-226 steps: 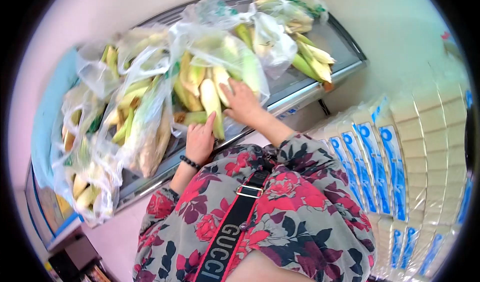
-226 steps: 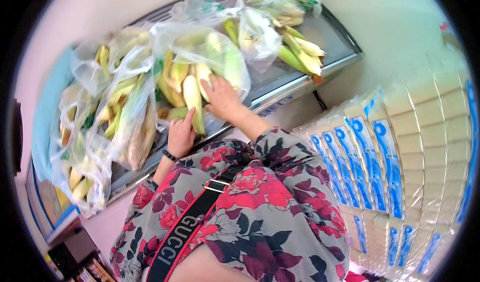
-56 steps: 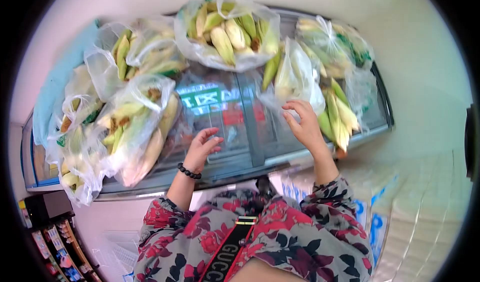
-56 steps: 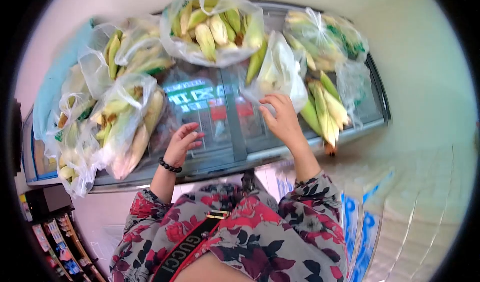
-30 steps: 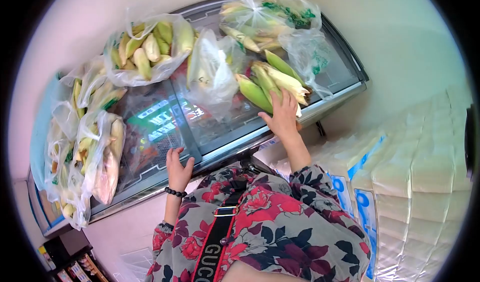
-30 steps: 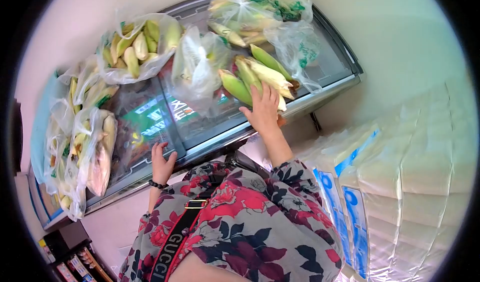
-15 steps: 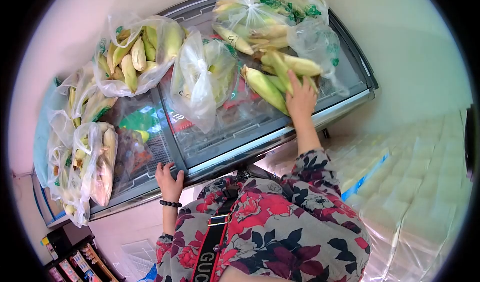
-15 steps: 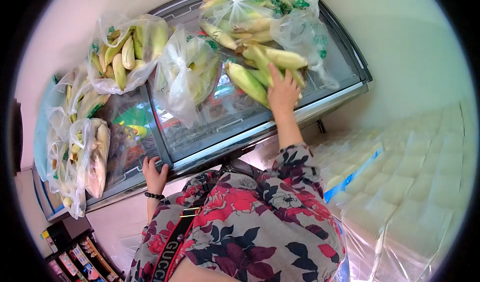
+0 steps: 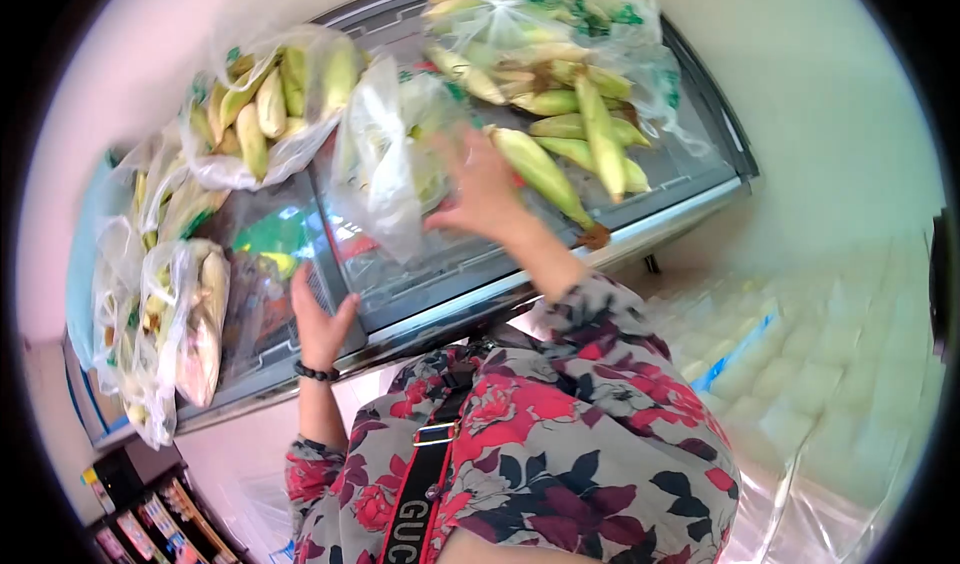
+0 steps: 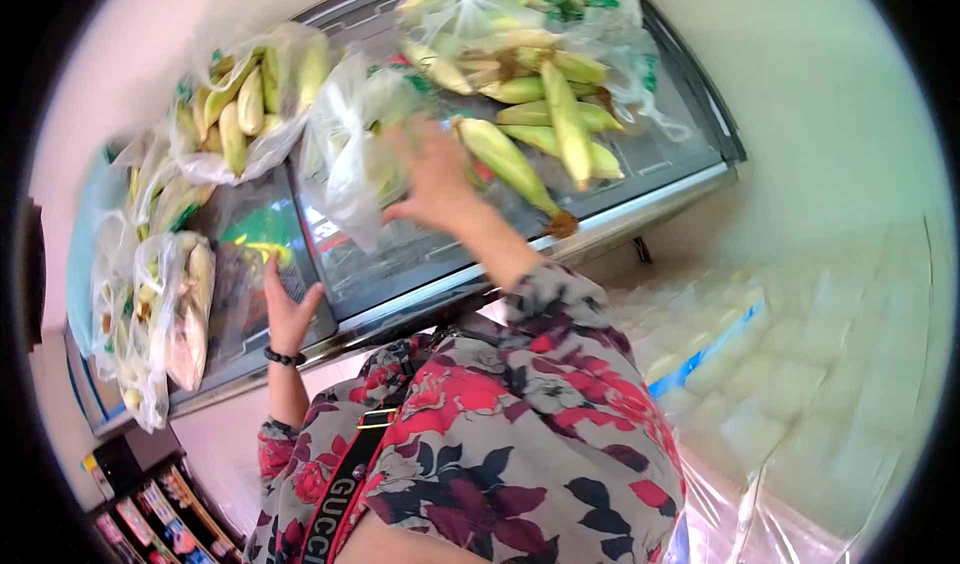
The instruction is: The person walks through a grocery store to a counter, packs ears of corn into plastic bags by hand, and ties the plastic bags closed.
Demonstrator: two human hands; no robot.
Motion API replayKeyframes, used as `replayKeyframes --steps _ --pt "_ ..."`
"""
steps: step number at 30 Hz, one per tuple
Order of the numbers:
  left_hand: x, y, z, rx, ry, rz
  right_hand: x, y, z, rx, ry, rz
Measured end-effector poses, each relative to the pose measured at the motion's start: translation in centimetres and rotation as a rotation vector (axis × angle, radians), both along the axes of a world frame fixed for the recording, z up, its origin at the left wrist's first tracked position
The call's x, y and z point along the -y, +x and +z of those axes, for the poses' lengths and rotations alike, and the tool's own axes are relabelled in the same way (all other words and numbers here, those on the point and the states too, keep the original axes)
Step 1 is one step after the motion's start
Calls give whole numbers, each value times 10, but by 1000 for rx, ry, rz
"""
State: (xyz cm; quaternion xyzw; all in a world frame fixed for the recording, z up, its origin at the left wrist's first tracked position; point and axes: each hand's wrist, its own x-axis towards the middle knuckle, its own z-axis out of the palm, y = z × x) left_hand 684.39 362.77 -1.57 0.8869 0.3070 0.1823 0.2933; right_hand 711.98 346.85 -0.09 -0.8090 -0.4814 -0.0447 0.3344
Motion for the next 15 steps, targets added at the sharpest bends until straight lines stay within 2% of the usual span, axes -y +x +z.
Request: replayKeyframes --steps 2,4,7,9,11,12,15 --pt "-25 39 12 68 55 -89 -31 -10 -18 247 -11 78" --pt "-50 74 7 121 79 -140 -53 -3 -52 141 -60 258" --pt "-66 120 0 142 64 -195 -33 -7 -50 -264 52 198" --pt "-59 139 -5 129 29 -242 11 4 -40 -408 128 -37" --pt "-37 157 -15 35 -41 -432 54 19 -37 -547 127 -31" --pt "-24 159 -42 -36 51 -440 70 22 -31 -546 96 -60" --pt "35 161 -12 -142 -57 -523 102 33 -6 -578 -2 -200"
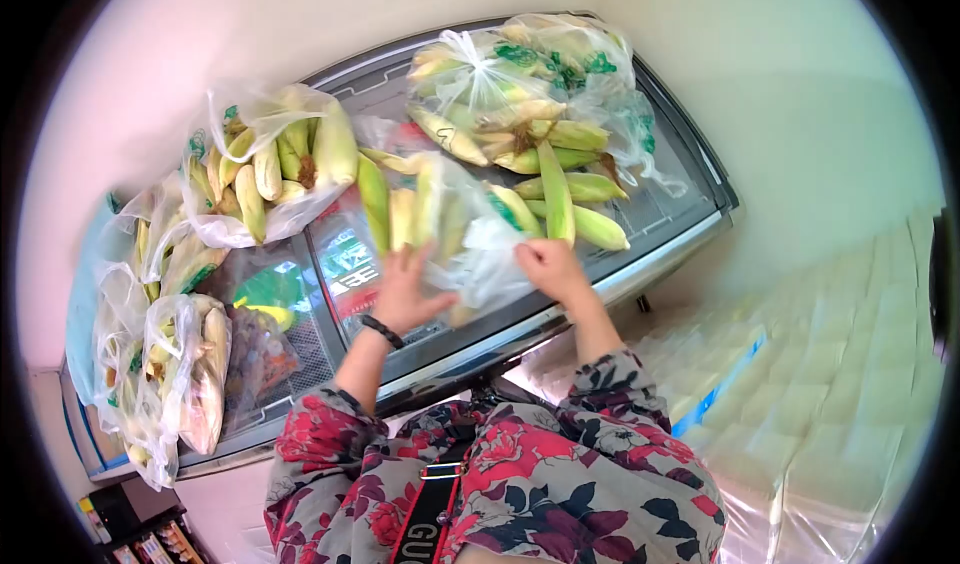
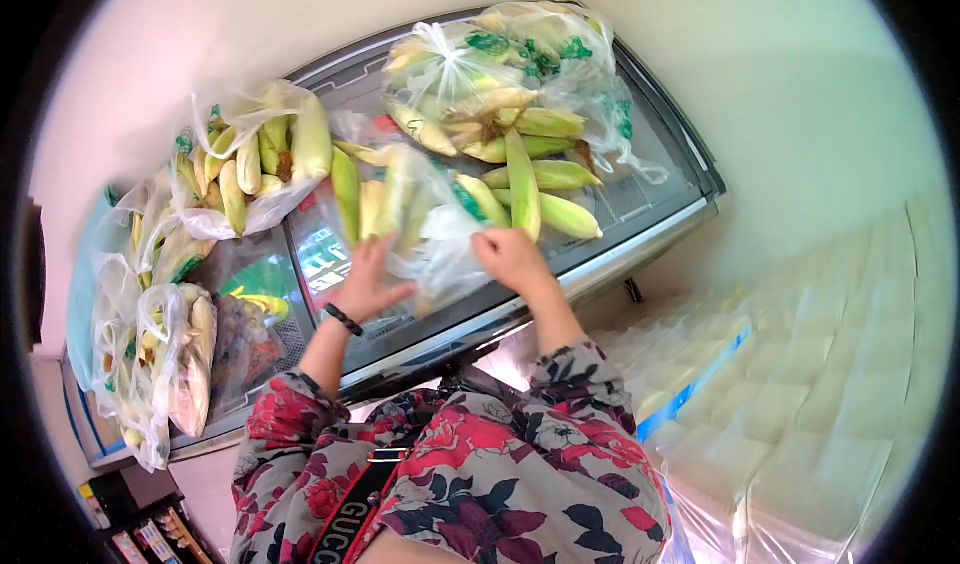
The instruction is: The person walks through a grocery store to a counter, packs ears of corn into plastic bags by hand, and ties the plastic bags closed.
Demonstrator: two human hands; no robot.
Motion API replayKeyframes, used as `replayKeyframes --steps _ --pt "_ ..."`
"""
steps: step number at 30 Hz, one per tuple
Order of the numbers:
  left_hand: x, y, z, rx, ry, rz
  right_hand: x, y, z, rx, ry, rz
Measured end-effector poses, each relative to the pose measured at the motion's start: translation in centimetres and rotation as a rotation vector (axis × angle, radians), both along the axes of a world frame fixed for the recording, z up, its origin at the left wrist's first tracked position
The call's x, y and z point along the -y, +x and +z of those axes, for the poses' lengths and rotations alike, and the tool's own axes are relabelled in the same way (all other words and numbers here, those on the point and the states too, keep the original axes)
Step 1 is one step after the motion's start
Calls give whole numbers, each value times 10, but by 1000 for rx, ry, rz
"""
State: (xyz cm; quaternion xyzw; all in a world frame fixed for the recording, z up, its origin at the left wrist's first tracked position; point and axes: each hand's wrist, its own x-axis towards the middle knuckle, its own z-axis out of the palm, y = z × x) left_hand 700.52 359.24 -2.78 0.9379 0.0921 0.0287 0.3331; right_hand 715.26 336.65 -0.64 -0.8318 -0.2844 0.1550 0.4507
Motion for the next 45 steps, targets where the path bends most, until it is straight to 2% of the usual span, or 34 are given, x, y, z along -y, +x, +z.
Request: replayKeyframes --steps 2,4,6,8,9,10,12,14,17,20,22,26,29,30,32,34,36,38,39,40,41,42,43,45 --pt "28 -2 11 -25 -63 -82 14 20 21 2 -28 -119" --pt "45 -5 8 5 -109 -144 23 56 23 -112 49 -148" --pt "48 -7 10 23 -92 -198 9 88 56 36 -136 -160" --pt "39 -12 11 56 -178 -211 -24 118 74 352 -284 -203" --pt "34 -16 11 71 -221 -219 -43 138 74 368 -201 -170" --pt "32 -26 15 82 -253 -144 -66 159 70 381 -119 -137" --pt "21 -51 14 113 -225 -42 -116 209 46 520 -256 -104" --pt "8 -73 15 139 -215 84 -162 226 50 559 -533 -118" --pt "-3 -126 10 131 -120 394 -205 241 50 404 -724 -160" --pt "-8 -180 -12 150 -1 690 -236 259 2 521 -610 -411" --pt "-3 -206 -27 177 3 867 -249 281 -22 452 -504 -336" --pt "7 -216 -36 201 110 933 -247 294 -20 340 -268 -323" --pt "9 -210 -35 214 135 935 -240 313 -15 94 -69 -301" --pt "10 -213 -37 238 124 923 -239 310 -13 76 60 -380" --pt "8 -215 -36 249 183 895 -237 336 -17 125 84 -411" --pt "8 -219 -40 250 159 917 -228 352 4 168 225 -465" --pt "7 -218 -35 265 150 903 -207 351 40 57 358 -425" --pt "6 -217 -34 313 156 883 -196 323 86 215 413 -343" --pt "5 -219 -34 335 114 871 -196 324 105 352 290 -313" --pt "3 -220 -36 348 124 855 -191 304 134 447 347 -88" --pt "3 -221 -32 325 148 846 -193 296 161 257 349 -80" --pt "4 -221 -27 342 112 847 -202 316 183 -137 646 34" --pt "3 -222 -29 350 113 840 -208 264 223 -257 658 35" --pt "2 -226 -29 394 67 814 -207 208 278 -256 661 24"
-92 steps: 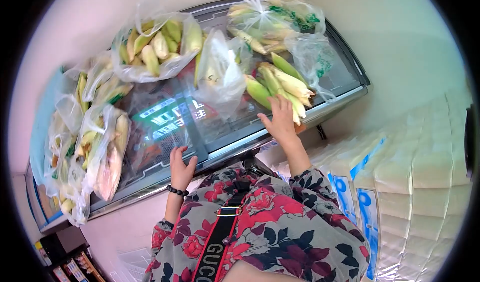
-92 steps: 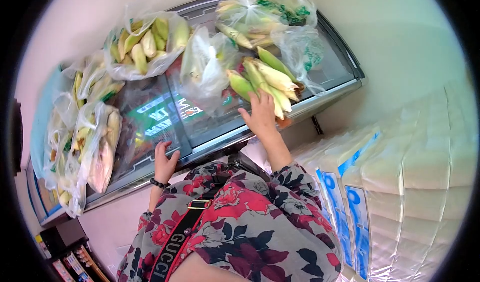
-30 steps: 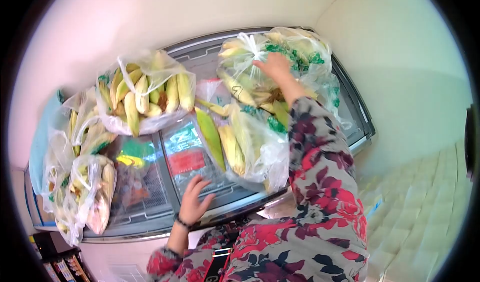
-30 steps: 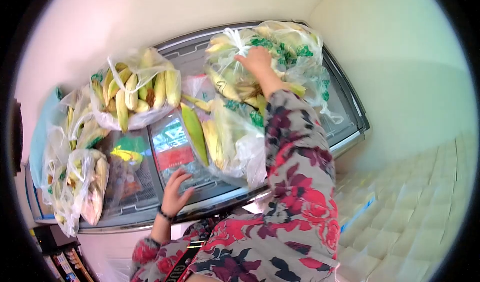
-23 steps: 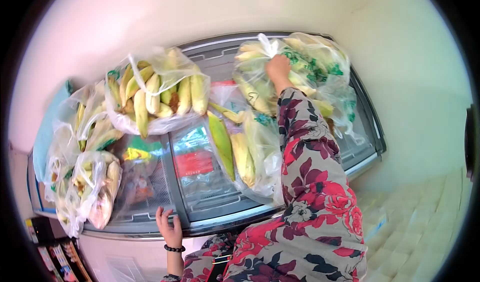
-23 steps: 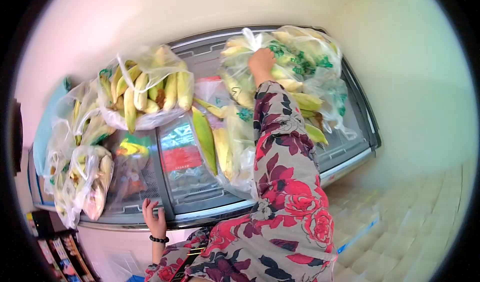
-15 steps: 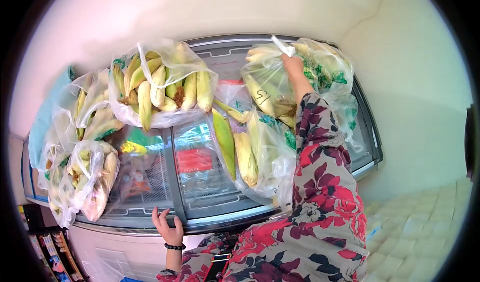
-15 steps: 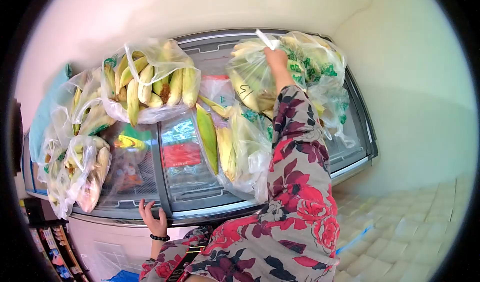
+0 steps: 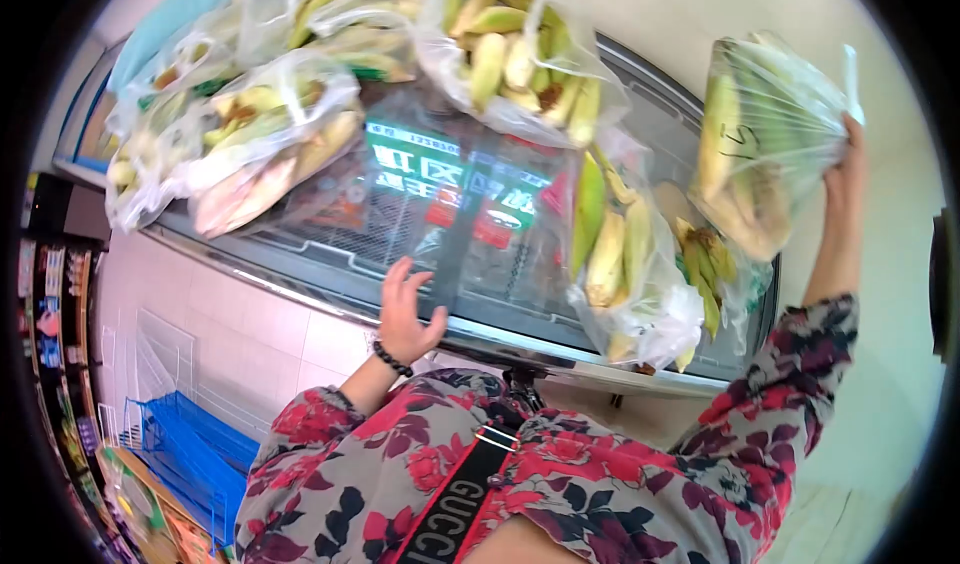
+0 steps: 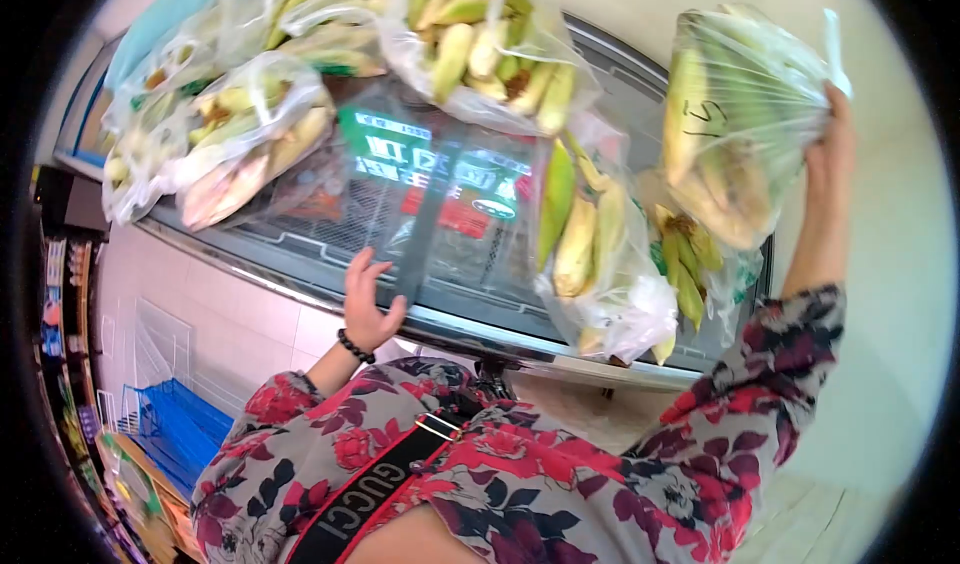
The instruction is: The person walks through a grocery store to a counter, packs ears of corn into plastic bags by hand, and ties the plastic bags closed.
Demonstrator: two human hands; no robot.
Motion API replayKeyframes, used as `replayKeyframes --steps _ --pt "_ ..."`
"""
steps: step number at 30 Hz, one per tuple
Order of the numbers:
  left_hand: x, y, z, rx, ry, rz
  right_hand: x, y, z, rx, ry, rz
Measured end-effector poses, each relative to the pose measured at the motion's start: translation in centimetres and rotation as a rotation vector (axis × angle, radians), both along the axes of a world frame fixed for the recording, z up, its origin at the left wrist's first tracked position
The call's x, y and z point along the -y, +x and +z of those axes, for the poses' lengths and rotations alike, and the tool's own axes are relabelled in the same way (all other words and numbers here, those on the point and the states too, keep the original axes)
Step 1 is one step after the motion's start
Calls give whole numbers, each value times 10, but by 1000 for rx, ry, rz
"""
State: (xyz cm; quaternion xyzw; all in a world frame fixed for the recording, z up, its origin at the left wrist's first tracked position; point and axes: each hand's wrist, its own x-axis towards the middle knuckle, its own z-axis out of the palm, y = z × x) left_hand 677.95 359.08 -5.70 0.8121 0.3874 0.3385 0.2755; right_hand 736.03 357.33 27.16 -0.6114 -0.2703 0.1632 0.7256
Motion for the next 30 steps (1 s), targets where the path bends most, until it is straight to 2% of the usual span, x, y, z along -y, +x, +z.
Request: replayKeyframes --steps 3,6,8,11,12,14,18,20,22,24,27,30 --pt "-2 -13 -4 157 -85 -61 6 -68 52 -95 -54 76" --pt "-12 -38 6 276 -238 -177 -10 -135 56 -275 -129 163" --pt "-24 -69 29 295 -201 -255 -20 -173 29 -459 -121 266" --pt "-46 -123 45 312 -181 -201 -40 -246 -39 -554 -163 362" --pt "-52 -141 53 303 -167 -155 -44 -283 -52 -630 -174 386" --pt "-70 -180 58 295 -139 -79 -56 -360 -76 -614 -146 374" --pt "-95 -239 60 314 -167 19 -99 -428 -153 -767 -105 417" --pt "-102 -246 58 360 -153 37 -118 -469 -176 -666 -112 444" --pt "-105 -250 57 330 -141 51 -143 -481 -218 -359 -281 408" --pt "-102 -250 58 314 -170 44 -142 -502 -212 -156 -293 476" --pt "-105 -243 58 311 -241 -16 -115 -508 -192 580 -773 431" --pt "-110 -235 65 308 -238 -26 -73 -498 -193 609 -857 563"
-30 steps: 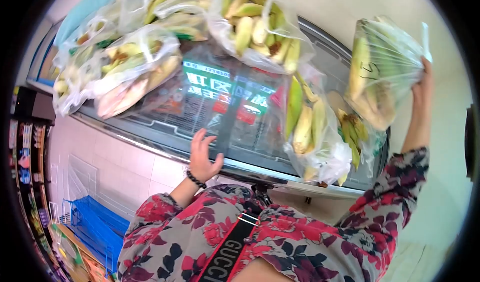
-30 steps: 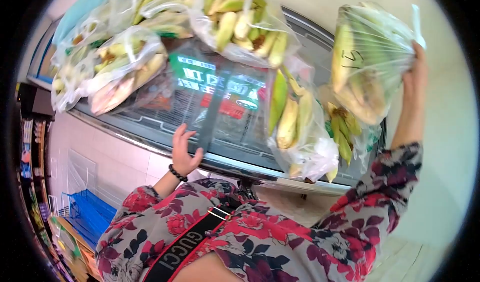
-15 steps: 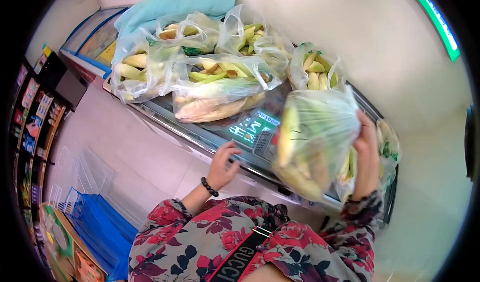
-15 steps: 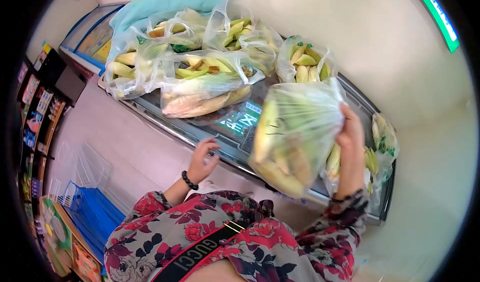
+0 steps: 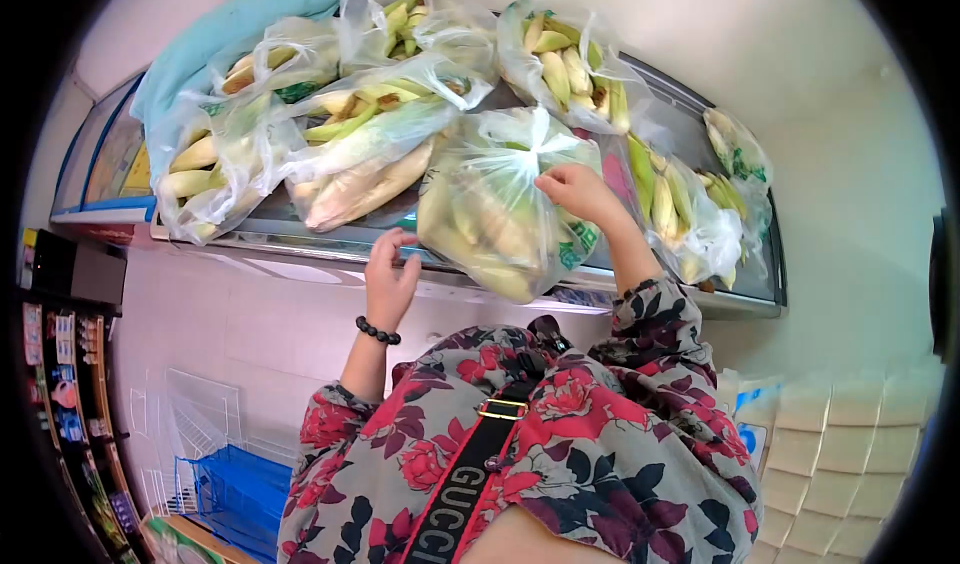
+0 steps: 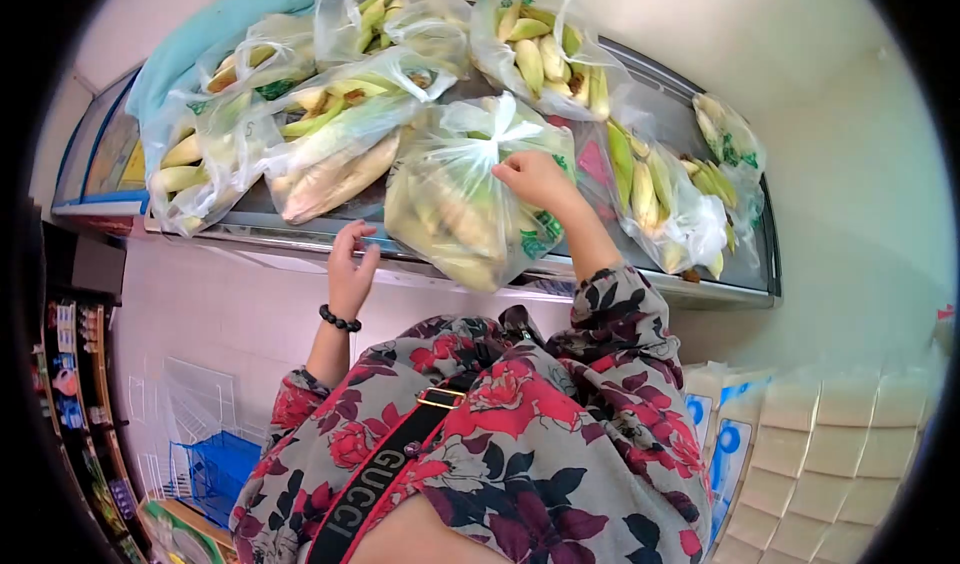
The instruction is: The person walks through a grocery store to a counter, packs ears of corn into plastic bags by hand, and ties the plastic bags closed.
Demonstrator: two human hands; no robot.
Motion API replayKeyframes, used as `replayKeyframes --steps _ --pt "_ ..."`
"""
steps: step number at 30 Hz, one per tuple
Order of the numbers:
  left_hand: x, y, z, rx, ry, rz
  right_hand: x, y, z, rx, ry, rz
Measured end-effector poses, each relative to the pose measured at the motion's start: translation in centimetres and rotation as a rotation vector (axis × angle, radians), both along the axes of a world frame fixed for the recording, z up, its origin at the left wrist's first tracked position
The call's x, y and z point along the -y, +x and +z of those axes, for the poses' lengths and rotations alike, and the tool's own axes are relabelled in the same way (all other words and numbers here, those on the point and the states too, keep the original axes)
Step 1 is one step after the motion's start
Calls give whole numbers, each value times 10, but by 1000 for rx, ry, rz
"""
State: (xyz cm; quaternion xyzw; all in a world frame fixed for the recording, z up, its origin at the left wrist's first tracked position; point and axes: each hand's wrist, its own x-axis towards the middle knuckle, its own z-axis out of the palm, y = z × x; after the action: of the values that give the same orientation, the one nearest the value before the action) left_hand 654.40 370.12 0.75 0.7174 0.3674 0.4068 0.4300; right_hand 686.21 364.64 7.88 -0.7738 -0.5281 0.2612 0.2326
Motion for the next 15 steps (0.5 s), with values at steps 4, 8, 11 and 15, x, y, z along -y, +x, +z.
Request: replayKeyframes --steps 4,8,11,15 --pt "-22 21 16 -36 125 -13 32 6 6 -76 168 -140" --pt "-37 61 41 -60 117 -98 25 19 -9 104 491 -269" --pt "-46 99 56 -107 322 -184 5 36 -33 368 763 -273" --pt "-62 158 46 -194 417 -287 -10 38 -22 390 569 -98"
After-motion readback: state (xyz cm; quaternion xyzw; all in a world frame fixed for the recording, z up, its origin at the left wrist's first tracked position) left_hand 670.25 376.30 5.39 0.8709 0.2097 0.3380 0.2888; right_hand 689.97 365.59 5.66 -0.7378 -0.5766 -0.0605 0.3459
